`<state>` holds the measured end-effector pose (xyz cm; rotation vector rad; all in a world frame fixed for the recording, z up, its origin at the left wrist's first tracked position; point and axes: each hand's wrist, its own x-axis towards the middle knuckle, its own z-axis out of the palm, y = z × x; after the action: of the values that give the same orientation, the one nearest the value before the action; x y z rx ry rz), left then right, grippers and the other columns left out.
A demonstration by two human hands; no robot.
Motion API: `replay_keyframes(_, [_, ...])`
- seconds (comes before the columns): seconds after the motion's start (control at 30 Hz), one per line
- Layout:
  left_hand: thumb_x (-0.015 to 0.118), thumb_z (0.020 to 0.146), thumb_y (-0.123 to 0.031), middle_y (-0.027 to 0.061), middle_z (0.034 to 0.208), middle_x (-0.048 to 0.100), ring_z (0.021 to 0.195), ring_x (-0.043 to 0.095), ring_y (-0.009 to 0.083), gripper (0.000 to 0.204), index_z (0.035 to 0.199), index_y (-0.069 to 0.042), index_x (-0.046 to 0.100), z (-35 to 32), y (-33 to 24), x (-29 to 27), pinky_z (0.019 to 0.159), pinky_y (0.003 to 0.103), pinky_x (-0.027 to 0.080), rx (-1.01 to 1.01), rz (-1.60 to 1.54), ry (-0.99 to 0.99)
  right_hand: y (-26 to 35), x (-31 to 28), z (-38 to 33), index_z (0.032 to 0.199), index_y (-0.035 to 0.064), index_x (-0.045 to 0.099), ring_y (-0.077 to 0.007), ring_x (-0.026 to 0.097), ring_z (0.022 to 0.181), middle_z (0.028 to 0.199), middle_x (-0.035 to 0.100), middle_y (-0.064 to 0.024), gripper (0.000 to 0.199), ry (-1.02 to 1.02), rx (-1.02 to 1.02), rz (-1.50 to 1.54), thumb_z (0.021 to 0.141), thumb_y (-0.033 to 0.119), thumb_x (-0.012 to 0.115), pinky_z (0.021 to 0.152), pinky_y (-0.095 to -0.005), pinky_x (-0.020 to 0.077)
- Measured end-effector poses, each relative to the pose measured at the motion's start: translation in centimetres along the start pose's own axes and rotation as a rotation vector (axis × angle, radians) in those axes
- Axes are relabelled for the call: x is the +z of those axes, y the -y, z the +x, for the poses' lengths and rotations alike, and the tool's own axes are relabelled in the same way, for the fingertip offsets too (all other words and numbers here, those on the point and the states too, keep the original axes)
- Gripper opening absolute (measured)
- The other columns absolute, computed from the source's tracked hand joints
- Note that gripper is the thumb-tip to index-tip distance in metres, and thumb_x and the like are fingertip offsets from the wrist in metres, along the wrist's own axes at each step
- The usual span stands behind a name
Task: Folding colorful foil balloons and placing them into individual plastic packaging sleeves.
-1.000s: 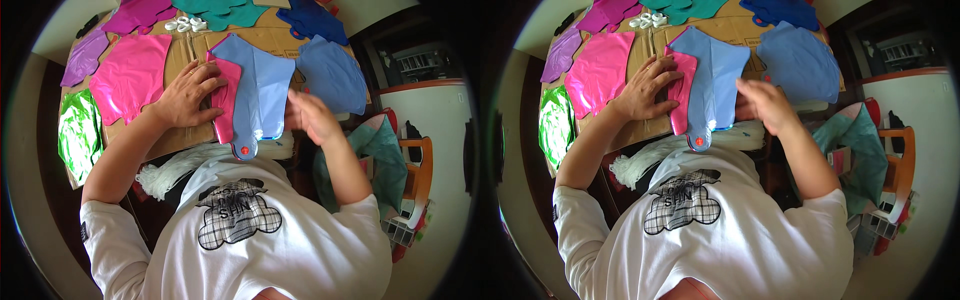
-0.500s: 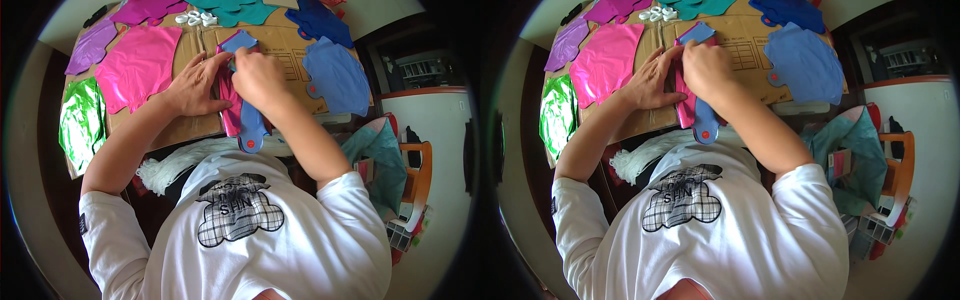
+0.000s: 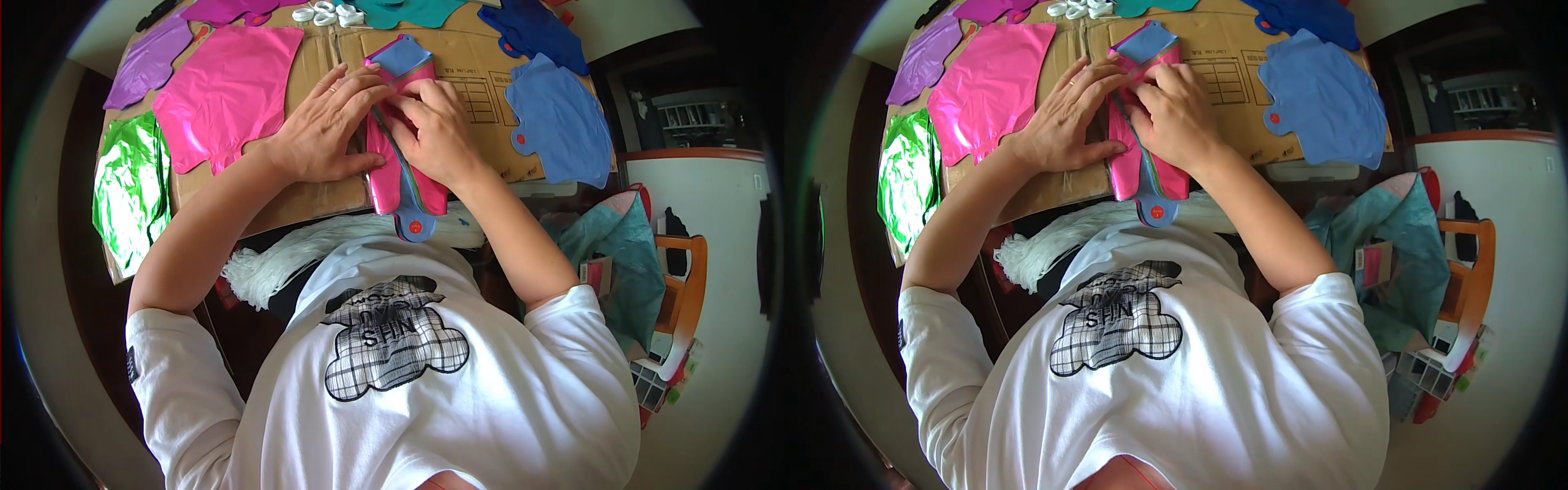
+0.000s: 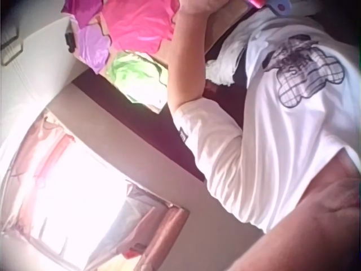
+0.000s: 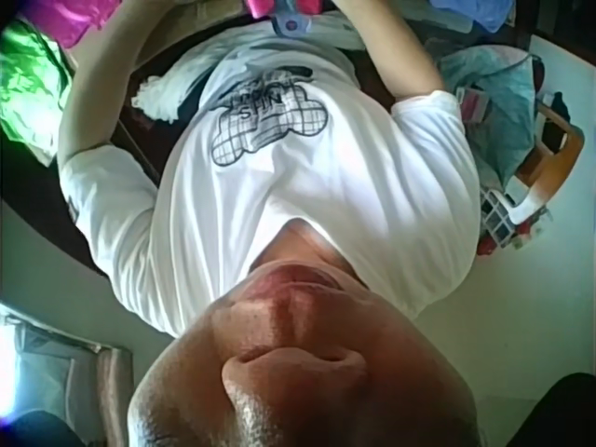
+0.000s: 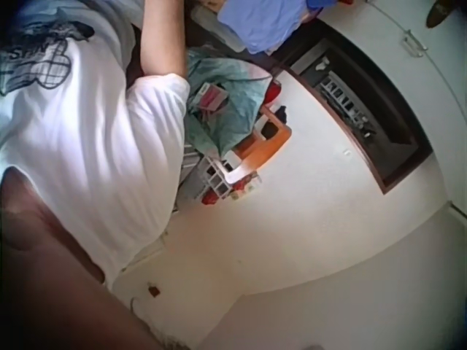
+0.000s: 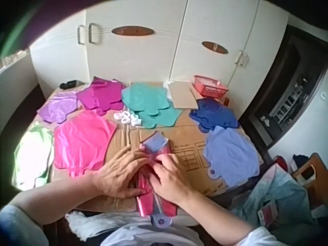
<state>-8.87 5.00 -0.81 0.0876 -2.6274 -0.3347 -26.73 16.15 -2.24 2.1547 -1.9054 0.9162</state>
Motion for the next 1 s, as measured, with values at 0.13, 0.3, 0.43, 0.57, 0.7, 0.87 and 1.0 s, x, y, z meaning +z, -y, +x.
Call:
replay_keyframes(0.13, [0.074,0.074,-0.039,0.0129,0.126,0.051,0.127,0.045,0.0282,0.07,0.13,-0.007,0.047,0.0,-0.1,0.2,0.113,0.049,0.025,0.04,0.014,0.026,-0.6,0.9,-0.7,0.107,0.0011,0.062,-0.0387,0.045,0.12,0.122,0.051,-0.0216,0.046,-0.036,0.002,0.08,0.074,0.031,0.073,0.103,-0.0448,0.0358])
replay_keyframes(0.3, [0.074,0.075,-0.035,0.0105,0.122,0.053,0.128,0.044,0.0285,0.065,0.128,-0.006,0.05,-0.2,0.2,0.3,0.113,0.05,0.023,0.012,0.03,0.117,-1.9,-0.2,-0.5,0.145,-0.001,0.028,-0.0411,0.021,0.14,0.149,0.026,-0.0286,0.096,0.157,0.016,-0.149,0.079,0.061,0.061,0.115,-0.0513,0.0139])
replay_keyframes(0.43, [0.072,0.076,-0.039,0.0103,0.12,0.053,0.128,0.045,0.0284,0.063,0.126,-0.006,0.052,0.1,-0.1,0.2,0.113,0.05,0.022,0.007,0.047,0.141,-2.7,0.4,-1.1,0.147,0.0002,0.026,-0.04,0.017,0.142,0.151,0.021,-0.0289,0.1,0.234,0.018,-0.224,0.081,0.071,0.049,0.115,-0.0527,0.0102])
replay_keyframes(0.57, [0.069,0.077,-0.049,0.0109,0.121,0.053,0.127,0.045,0.0286,0.068,0.127,-0.006,0.051,0.2,-0.1,0.2,0.113,0.051,0.022,0.037,0.085,0.156,-2.5,0.5,-1.1,0.146,-0.0001,0.028,-0.0395,0.017,0.142,0.151,0.022,-0.0281,0.096,0.206,0.021,-0.238,0.083,0.071,0.045,0.115,-0.0534,0.0101])
replay_keyframes(0.7, [0.067,0.076,-0.055,0.0115,0.121,0.052,0.126,0.046,0.0289,0.073,0.127,-0.006,0.05,0.2,-0.1,-0.1,0.113,0.052,0.022,0.033,0.096,0.177,0.6,-1.3,-2.8,0.143,-0.0016,0.035,-0.0394,0.022,0.141,0.148,0.027,-0.0284,0.087,0.248,0.036,-0.286,0.086,0.064,0.046,0.113,-0.0563,0.0126])
replay_keyframes(0.87, [0.066,0.076,-0.058,0.0117,0.12,0.052,0.123,0.048,0.0294,0.074,0.127,-0.006,0.051,-0.1,0.0,0.3,0.112,0.054,0.022,0.021,0.087,0.163,6.6,-4.8,-10.0,0.146,0.0026,0.029,-0.0392,0.019,0.141,0.15,0.022,-0.0275,0.086,0.432,0.046,0.032,0.083,0.054,0.058,0.113,-0.0569,0.0112])
replay_keyframes(1.0, [0.067,0.075,-0.059,0.0124,0.121,0.053,0.123,0.048,0.0302,0.081,0.133,-0.008,0.044,-0.3,-0.1,0.1,0.113,0.054,0.019,0.012,0.093,0.14,3.9,-8.2,-8.7,0.13,0.0022,0.051,-0.0306,0.056,0.115,0.124,0.057,-0.021,0.052,0.166,0.164,0.389,0.087,0.03,0.065,0.095,-0.0431,0.0461])
